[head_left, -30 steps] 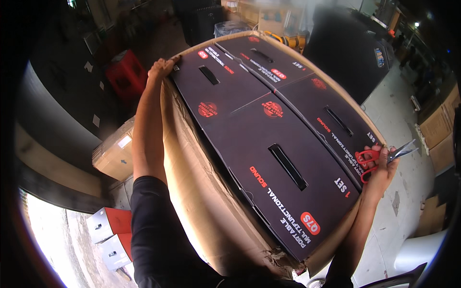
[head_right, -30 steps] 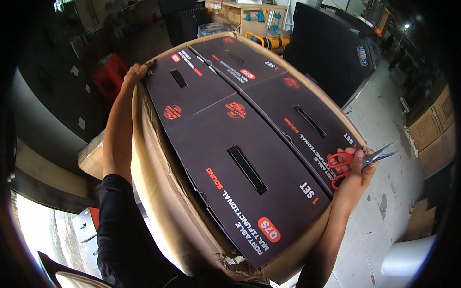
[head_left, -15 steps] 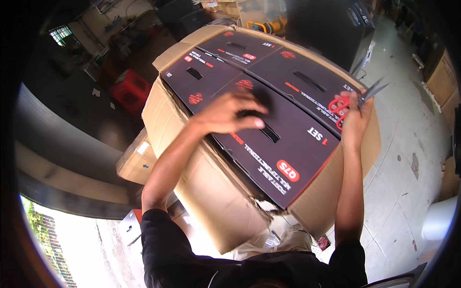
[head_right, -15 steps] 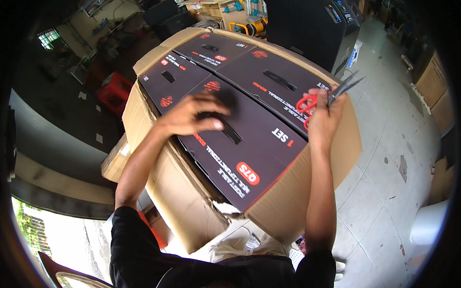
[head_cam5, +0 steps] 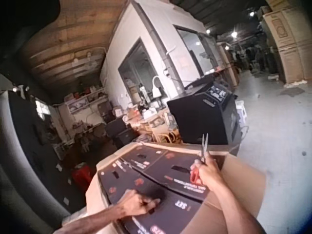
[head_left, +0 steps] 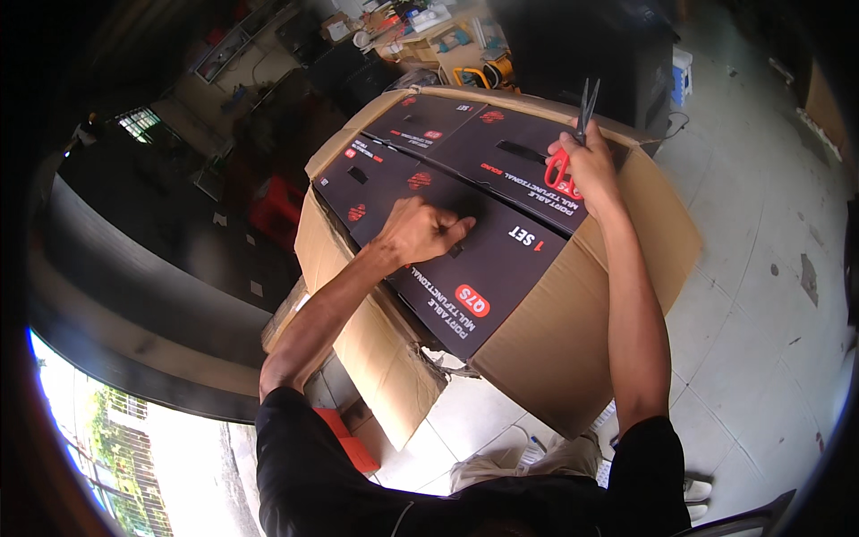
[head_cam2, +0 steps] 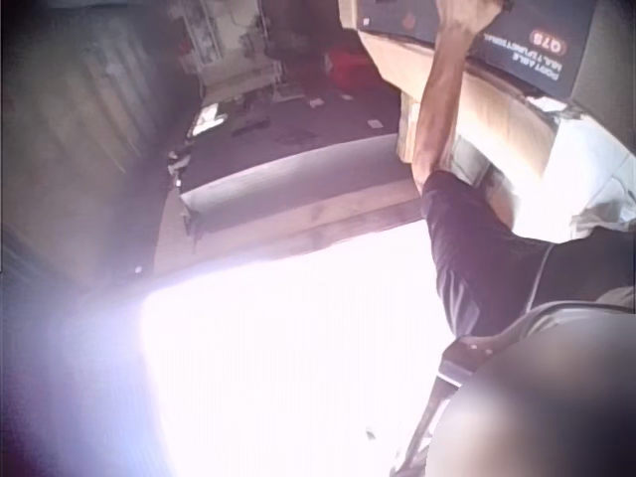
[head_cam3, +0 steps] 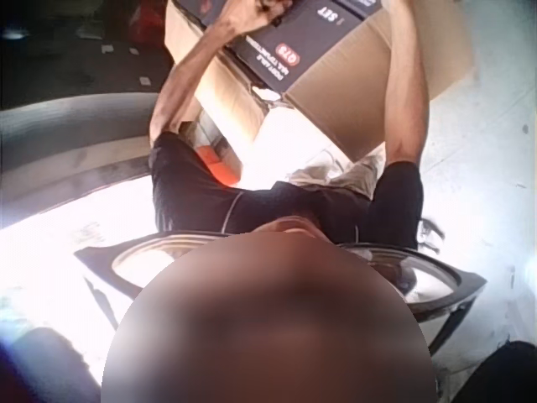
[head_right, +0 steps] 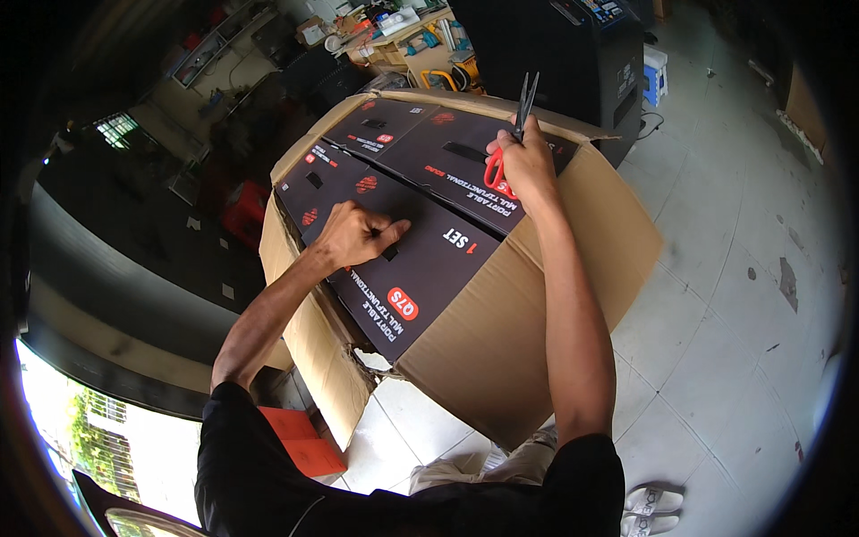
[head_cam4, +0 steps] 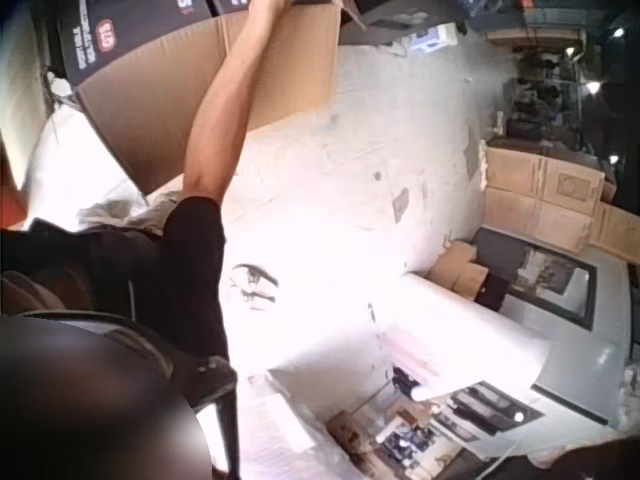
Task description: The person sits on the floor and unpacks a portable speaker from a white box, removing plastic wrapping and foam inserts. They then open a larger cardboard box containing multiple speaker units, using scissors to cut the tape and removing the items.
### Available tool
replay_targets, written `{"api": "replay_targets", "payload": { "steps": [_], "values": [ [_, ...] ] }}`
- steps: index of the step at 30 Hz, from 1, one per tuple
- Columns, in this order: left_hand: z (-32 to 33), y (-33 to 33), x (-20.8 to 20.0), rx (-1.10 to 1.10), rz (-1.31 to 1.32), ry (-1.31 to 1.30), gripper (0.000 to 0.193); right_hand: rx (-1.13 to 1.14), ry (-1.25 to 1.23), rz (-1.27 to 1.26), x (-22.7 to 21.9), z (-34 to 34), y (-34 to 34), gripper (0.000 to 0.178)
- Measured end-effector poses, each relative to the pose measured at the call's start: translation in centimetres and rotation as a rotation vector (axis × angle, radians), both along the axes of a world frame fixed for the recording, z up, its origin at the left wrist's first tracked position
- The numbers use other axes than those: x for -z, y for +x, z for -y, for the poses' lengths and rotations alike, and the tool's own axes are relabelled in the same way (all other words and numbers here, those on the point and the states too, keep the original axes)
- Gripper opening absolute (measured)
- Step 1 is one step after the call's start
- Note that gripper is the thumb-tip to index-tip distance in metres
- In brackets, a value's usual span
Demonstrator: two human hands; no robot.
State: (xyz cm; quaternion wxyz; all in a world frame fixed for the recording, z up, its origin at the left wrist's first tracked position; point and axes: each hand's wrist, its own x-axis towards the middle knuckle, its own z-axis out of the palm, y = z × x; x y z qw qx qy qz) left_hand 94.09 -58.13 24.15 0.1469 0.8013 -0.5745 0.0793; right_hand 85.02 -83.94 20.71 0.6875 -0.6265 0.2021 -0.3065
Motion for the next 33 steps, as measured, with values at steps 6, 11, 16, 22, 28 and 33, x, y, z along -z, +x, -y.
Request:
{"api": "replay_targets", "payload": {
  "steps": [6,11,16,22,28,33],
  "values": [
    [0.5,0.4,-0.4,0.004,0.05,-0.217,0.039,0.113,-0.152,-0.062,1.2,-0.4,-1.0,0.029],
    [1.3,0.9,-5.8,0.154,0.145,-0.288,0.035,0.134,-0.191,-0.047,1.2,-0.2,-0.7,0.025],
    [-0.2,0.2,-15.0,0.078,0.271,-0.279,0.027,0.252,-0.267,-0.06,1.6,0.0,0.0,0.03],
    [-7.2,-3.8,-28.2,-0.091,0.387,-0.665,0.045,0.31,-0.329,-0.053,2.0,-0.1,-0.1,0.035],
    [-20.9,-14.1,-29.1,-0.258,0.301,-1.061,0.038,0.142,-0.043,0.143,1.8,0.6,0.3,0.032],
    [-30.0,-25.6,-24.2,-0.608,0.325,-0.954,0.039,0.092,0.289,0.529,0.2,0.0,-2.0,0.035]
  ]
}}
